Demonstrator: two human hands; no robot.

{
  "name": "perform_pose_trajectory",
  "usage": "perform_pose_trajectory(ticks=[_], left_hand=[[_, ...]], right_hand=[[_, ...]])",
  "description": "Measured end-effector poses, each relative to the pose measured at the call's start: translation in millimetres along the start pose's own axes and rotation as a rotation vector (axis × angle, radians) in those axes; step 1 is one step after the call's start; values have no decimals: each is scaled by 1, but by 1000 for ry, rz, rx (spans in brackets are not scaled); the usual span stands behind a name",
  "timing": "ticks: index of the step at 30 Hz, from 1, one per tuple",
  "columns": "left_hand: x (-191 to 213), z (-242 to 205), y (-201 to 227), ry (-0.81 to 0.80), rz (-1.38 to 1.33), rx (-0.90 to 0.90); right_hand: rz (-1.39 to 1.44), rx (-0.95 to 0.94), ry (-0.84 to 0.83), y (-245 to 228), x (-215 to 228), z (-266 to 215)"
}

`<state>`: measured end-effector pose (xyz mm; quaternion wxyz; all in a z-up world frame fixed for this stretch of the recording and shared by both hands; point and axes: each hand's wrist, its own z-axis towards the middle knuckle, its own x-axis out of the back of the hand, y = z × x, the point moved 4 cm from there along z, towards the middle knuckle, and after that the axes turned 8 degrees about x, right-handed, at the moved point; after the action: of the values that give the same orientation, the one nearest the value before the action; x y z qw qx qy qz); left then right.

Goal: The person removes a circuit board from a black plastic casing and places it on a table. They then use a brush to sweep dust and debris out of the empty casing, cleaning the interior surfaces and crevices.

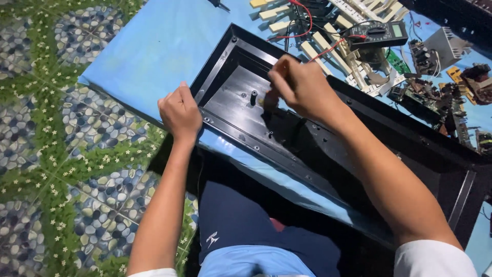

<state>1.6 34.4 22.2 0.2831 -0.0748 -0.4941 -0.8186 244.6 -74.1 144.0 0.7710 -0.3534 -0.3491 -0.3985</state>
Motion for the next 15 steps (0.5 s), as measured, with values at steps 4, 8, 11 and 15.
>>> perform_pose_trajectory(ticks=[4,8,11,15], left_hand=[[1,1,1,-6,-3,-6],[4,1,6,-10,-40,-26],[6,-1,2,-6,3,-2],[-2,1,-6,-16,-7,-39]], right_hand=[[-162,60,69,-15,26,-1],[-2,-8,53,2,23,-8],[-44,-234,-199,17,18,-16],[-53,-14,62,19,25,-27]])
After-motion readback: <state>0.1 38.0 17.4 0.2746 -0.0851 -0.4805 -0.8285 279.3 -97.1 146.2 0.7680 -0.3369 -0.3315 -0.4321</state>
